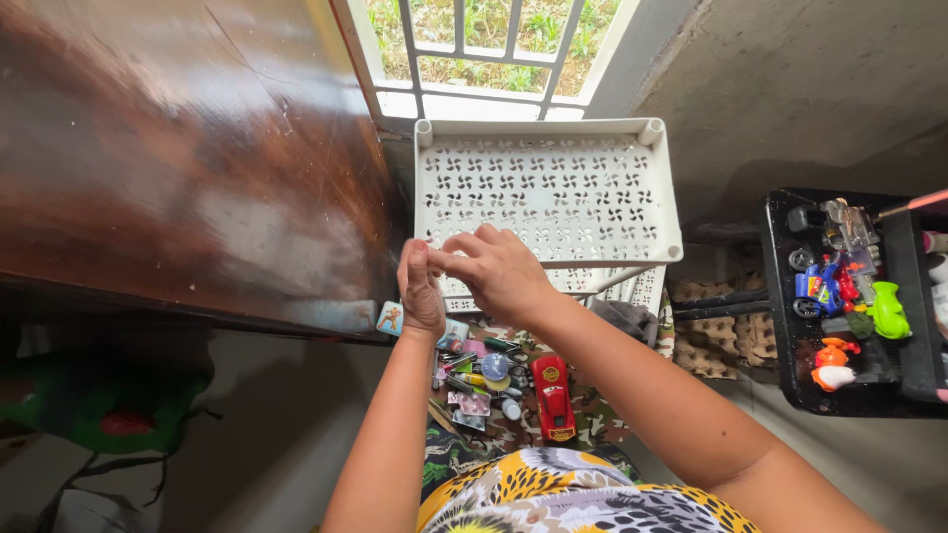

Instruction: The person assembles a white plastic stool by inserting four legs into a perforated seat and wiping the components with a cloth. The person handles the seat and legs one at a time, cleaning them before assembly.

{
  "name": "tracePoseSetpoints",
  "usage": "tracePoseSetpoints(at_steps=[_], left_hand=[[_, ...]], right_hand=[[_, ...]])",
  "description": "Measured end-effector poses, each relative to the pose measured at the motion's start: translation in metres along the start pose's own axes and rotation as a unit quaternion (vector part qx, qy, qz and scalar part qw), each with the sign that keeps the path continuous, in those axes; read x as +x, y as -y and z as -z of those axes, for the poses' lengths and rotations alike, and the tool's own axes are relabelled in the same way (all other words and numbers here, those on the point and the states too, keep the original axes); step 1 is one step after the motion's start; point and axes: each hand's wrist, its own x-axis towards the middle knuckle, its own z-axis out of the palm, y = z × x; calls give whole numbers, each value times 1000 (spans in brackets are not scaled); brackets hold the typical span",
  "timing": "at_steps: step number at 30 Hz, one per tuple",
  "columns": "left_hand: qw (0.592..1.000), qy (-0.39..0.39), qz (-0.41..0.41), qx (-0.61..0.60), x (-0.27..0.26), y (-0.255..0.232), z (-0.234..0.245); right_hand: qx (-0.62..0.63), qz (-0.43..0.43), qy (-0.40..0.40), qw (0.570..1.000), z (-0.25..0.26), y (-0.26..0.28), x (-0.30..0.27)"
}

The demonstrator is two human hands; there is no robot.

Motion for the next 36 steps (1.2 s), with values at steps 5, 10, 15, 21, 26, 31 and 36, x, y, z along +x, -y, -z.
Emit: tracePoseSetpoints(at_steps=[5, 10, 15, 21, 26, 31, 36], left_hand=[[999, -30, 25, -6, -2, -9, -11], [1000, 0, -9, -17, -9, -8, -15], [995, 4, 48, -85, -3, -1, -7], [985, -3, 160, -73, 22, -2, 23], [979, -13, 122, 165, 77, -8, 21], [990, 72, -27, 114, 128, -33, -17], [976, 120, 177, -40, 151, -51, -46]], right_hand=[[59, -19, 48, 997, 7, -9, 9], [0, -28, -82, 996, -6, 6, 30], [-63, -42, -63, 995, -26, 17, 36], [54, -115, -105, 986, -11, -21, 42], [25, -90, -136, 986, 0, -57, 56], [19, -84, -154, 984, -9, -75, 79], [2, -104, -104, 989, -22, -92, 98]])
